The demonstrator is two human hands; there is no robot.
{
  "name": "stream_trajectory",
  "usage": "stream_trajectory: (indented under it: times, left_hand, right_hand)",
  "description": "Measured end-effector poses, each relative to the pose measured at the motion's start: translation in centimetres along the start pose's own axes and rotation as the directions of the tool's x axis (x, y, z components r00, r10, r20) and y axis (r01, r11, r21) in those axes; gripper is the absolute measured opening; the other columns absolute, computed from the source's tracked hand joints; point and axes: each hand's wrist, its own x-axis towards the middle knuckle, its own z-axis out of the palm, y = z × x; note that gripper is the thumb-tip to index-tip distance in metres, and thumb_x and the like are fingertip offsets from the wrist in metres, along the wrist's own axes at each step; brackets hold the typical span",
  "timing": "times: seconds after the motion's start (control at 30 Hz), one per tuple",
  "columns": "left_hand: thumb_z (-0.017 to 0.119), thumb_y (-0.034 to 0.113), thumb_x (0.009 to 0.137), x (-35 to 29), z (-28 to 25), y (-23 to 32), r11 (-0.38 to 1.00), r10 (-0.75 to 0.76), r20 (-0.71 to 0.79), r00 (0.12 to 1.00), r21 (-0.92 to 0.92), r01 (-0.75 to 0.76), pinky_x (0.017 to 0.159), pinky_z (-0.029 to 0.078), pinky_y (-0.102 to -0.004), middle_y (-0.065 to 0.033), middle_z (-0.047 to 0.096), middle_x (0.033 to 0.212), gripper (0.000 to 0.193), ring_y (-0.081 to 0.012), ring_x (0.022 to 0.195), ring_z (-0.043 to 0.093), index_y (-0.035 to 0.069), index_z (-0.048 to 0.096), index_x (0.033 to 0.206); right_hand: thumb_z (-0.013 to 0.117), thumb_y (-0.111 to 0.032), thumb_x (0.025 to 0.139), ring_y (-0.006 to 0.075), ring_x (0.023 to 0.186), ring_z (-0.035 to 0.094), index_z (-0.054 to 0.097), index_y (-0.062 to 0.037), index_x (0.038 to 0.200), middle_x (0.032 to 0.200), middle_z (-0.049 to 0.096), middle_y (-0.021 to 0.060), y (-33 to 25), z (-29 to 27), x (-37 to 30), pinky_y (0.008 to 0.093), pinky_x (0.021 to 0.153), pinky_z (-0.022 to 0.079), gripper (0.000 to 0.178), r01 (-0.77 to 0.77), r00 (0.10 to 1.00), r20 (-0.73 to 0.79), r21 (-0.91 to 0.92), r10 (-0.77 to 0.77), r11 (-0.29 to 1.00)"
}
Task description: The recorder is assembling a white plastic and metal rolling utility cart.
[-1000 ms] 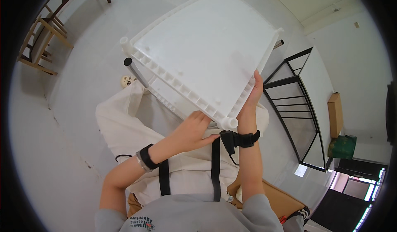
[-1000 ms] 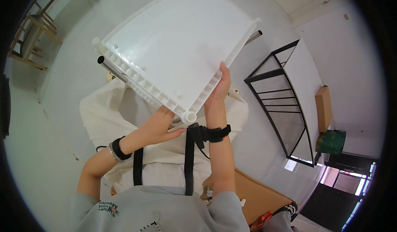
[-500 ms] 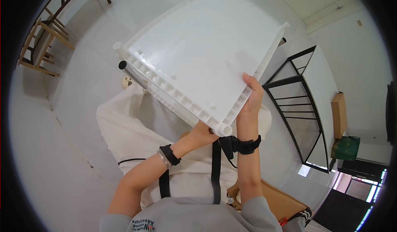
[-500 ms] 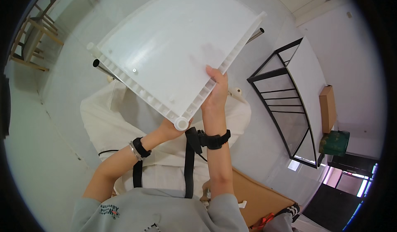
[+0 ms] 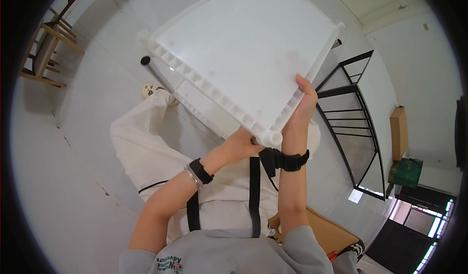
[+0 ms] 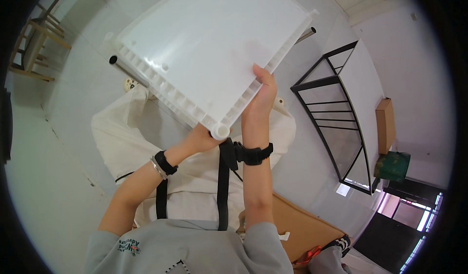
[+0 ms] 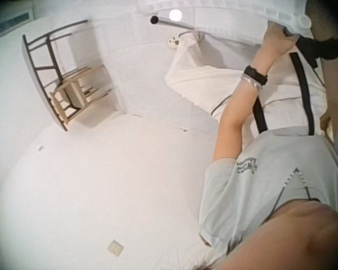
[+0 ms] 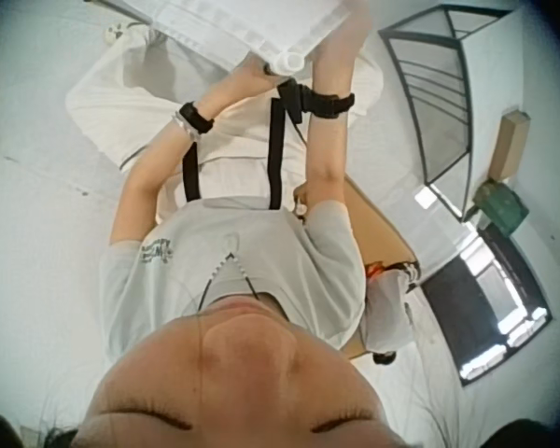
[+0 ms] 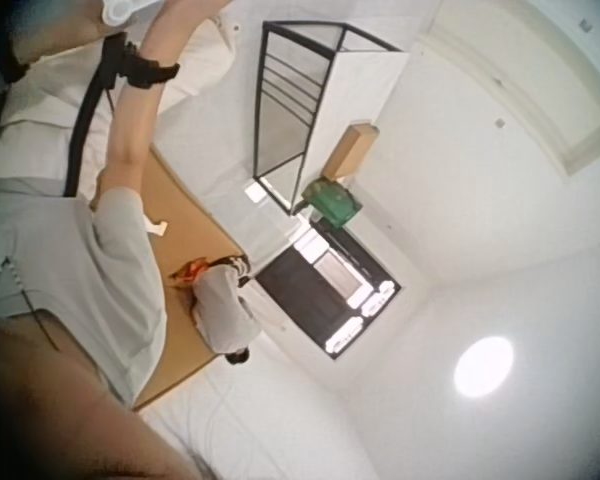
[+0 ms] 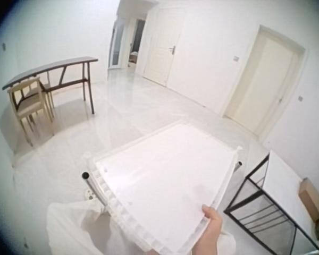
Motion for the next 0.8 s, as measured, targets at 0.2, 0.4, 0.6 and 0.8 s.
stream_trajectory:
  times: [0.2,0.4,0.6,0.8]
  left_hand:
    - [0.067,0.021,0.075,2.4,-4.2,0.4,0.982,0.059,-0.064,0.996,0.183,-0.046,0.079,0.043,-0.0305,-0.0092,0.055,0.102,0.051,-0.0179,0.092,0.052,0.003,0.044,0.118]
    - [0.066,0.035,0.073,2.5,-7.8,-1.2,0.957,0.098,-0.310,0.946,0.291,-0.004,0.046,0.035,-0.0283,-0.0044,0.043,0.051,0.044,-0.0097,0.048,0.039,-0.006,0.049,0.066]
    - [0.063,0.020,0.080,1.6,-13.7,2.3,0.943,-0.194,-0.174,0.965,0.239,0.232,0.061,0.042,-0.0252,-0.0020,0.052,0.079,0.022,-0.0089,0.071,0.049,0.005,0.049,0.087]
    - [0.062,0.021,0.080,-0.7,-13.6,3.6,0.962,0.267,-0.545,0.795,0.194,-0.191,0.069,0.041,-0.0243,-0.0052,0.057,0.083,0.029,-0.0096,0.075,0.050,0.003,0.048,0.097]
  right_hand:
    - [0.046,-0.013,0.079,0.0292,0.101,0.052,0.043,0.0049,0.114,0.111,0.051,0.0183,1.1,1.5,2.7,0.0383,0.088,0.043,0.039,0.096,0.995,-0.012,0.047,-0.095,0.994]
    - [0.044,-0.016,0.086,0.0269,0.110,0.046,0.041,0.0029,0.116,0.115,0.049,0.0149,0.7,1.9,2.0,0.0386,0.094,0.037,0.035,-0.010,0.980,0.200,0.082,-0.006,0.997]
    - [0.049,-0.008,0.084,0.0204,0.092,0.052,0.047,-0.0010,0.103,0.101,0.053,0.0097,-1.2,-2.1,-0.1,0.0341,0.086,0.041,0.020,0.158,0.986,0.109,-0.312,-0.130,0.937]
    - [0.056,0.004,0.073,0.0248,0.081,0.054,0.053,-0.0029,0.094,0.089,0.055,0.0101,-0.5,1.0,-0.2,0.0327,0.076,0.045,0.022,0.779,0.494,0.848,-0.530,-0.195,-0.335]
